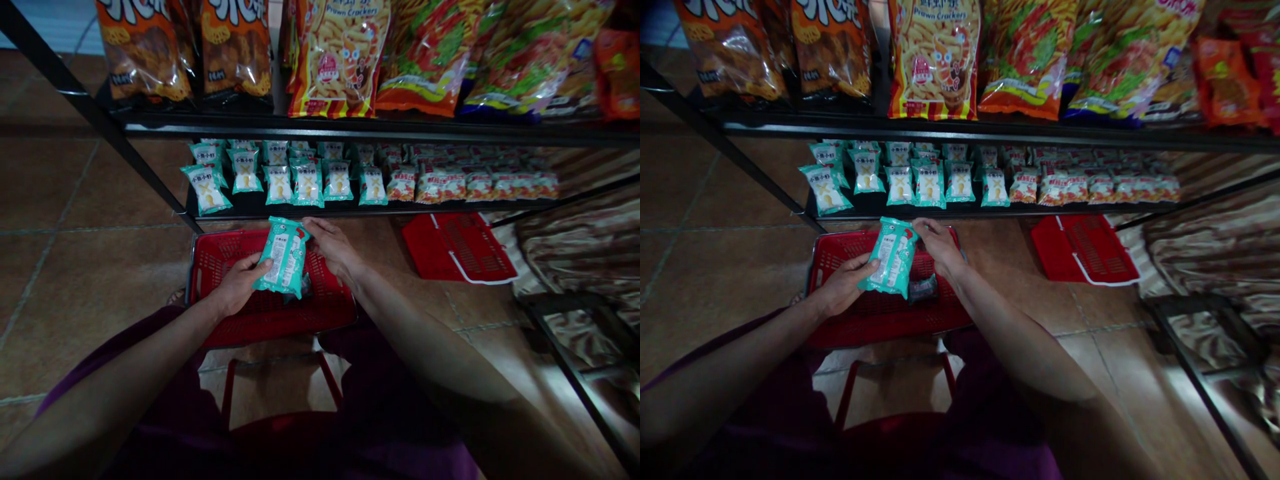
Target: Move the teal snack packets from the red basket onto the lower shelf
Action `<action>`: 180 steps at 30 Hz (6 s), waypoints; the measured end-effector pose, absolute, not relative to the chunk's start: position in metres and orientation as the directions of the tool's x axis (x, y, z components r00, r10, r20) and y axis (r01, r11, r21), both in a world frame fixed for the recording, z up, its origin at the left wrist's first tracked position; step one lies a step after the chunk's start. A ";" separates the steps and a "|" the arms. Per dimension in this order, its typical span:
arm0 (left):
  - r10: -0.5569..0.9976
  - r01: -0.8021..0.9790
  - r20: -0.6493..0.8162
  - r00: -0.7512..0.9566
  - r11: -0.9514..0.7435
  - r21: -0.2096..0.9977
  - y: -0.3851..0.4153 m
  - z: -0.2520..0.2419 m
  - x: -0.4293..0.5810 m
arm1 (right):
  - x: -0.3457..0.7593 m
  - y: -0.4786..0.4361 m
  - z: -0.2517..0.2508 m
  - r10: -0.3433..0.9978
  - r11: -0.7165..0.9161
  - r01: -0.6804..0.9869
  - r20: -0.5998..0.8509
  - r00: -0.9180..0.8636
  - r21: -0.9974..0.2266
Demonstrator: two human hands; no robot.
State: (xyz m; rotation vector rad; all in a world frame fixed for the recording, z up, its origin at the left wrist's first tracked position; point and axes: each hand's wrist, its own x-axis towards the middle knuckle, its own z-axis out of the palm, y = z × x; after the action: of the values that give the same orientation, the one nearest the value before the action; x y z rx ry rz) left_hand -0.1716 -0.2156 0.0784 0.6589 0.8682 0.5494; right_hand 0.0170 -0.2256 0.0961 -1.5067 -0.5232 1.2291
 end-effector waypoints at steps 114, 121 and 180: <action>0.825 -0.165 -0.497 0.267 0.548 0.820 -0.210 0.079 -0.188 | -0.034 -0.236 0.087 0.823 -0.448 -0.482 -0.558 0.105 -0.753; 0.823 -0.107 -0.503 0.264 0.543 0.833 -0.209 0.076 -0.202 | -0.045 -0.231 0.077 0.822 -0.449 -0.495 -0.561 0.098 -0.744; 0.860 -0.093 -0.484 0.165 0.502 0.860 -0.189 0.048 -0.182 | -0.053 -0.229 0.044 0.847 -0.360 -0.368 -0.466 0.255 -0.857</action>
State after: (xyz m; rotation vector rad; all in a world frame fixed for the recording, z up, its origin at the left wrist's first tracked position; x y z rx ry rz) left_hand -0.1817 -0.1887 0.0481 0.7951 1.2177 0.7919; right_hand -0.0530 -0.2293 0.0443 -1.4112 -0.4842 1.3753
